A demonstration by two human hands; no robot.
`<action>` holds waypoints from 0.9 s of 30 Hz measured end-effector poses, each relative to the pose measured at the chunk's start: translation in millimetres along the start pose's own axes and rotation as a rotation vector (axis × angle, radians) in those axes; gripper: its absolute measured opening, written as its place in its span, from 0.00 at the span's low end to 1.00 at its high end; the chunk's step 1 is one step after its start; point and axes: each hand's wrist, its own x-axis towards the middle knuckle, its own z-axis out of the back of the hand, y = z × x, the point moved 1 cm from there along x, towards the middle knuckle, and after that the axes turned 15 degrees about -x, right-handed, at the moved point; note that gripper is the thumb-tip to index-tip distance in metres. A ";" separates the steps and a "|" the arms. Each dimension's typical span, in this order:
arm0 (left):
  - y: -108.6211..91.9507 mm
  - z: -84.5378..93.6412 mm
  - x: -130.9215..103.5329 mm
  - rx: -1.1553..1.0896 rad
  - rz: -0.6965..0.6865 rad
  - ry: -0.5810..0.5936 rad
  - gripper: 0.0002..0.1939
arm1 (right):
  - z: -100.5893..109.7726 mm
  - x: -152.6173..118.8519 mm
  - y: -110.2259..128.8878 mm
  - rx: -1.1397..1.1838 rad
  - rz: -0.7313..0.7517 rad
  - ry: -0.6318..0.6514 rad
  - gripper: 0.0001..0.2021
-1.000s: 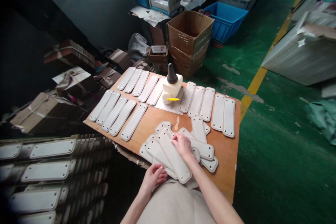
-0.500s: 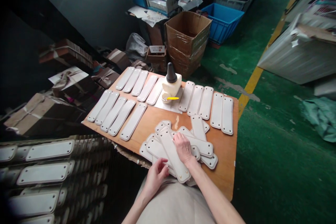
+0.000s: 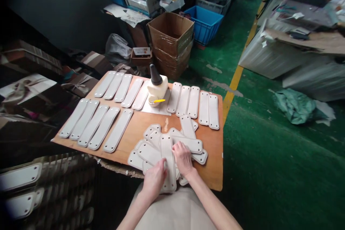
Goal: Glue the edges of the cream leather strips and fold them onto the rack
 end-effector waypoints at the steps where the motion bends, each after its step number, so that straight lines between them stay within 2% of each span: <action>1: -1.5 -0.9 0.8 -0.016 0.003 -0.025 0.18 | 1.5 1.0 6.6 0.050 -0.037 0.036 0.06; 3: -3.0 -1.8 2.6 -0.073 -0.002 -0.064 0.16 | 6.4 4.6 20.6 0.335 -0.156 0.170 0.08; 5: -3.5 -1.8 4.5 -0.097 -0.010 -0.063 0.15 | 16.3 6.6 29.1 0.733 -0.273 0.314 0.11; 6: -3.8 -1.5 5.1 -0.076 -0.006 -0.050 0.14 | 23.9 5.8 28.4 0.895 -0.313 0.352 0.13; 8: -4.7 -0.6 5.0 0.001 0.016 -0.012 0.14 | 43.1 -2.2 12.0 1.049 -0.381 0.314 0.17; 9: -5.4 -0.2 4.1 0.040 0.032 0.007 0.15 | 53.2 -9.9 -4.5 1.036 -0.431 0.244 0.18; 11: -6.8 0.5 1.3 0.082 0.049 0.032 0.16 | 69.1 -32.3 -52.1 0.924 -0.621 0.076 0.22; 14: -7.6 0.6 -1.7 0.081 0.024 0.049 0.15 | 72.5 -73.5 -137.7 0.710 -0.912 -0.116 0.26; 15: -7.5 0.7 -2.0 0.080 0.018 0.054 0.14 | 68.6 -86.7 -162.4 0.672 -0.980 -0.126 0.27; 17: -7.0 1.2 -2.1 0.077 0.019 0.056 0.13 | 58.1 -110.4 -197.7 0.619 -1.055 -0.045 0.28; 19: -6.7 1.7 -2.1 0.079 0.032 0.047 0.14 | 49.1 -127.8 -214.1 0.603 -1.052 0.047 0.26; 21: -6.4 1.9 -1.6 0.080 0.044 0.032 0.15 | 43.6 -136.9 -219.1 0.547 -1.030 0.076 0.24; 24: -5.9 1.4 -0.2 0.076 0.046 0.013 0.17 | 40.4 -136.6 -221.7 0.431 -1.000 0.058 0.20; 27: -7.0 2.1 1.5 0.076 0.053 0.016 0.17 | 42.0 -129.7 -222.4 0.448 -0.990 0.091 0.20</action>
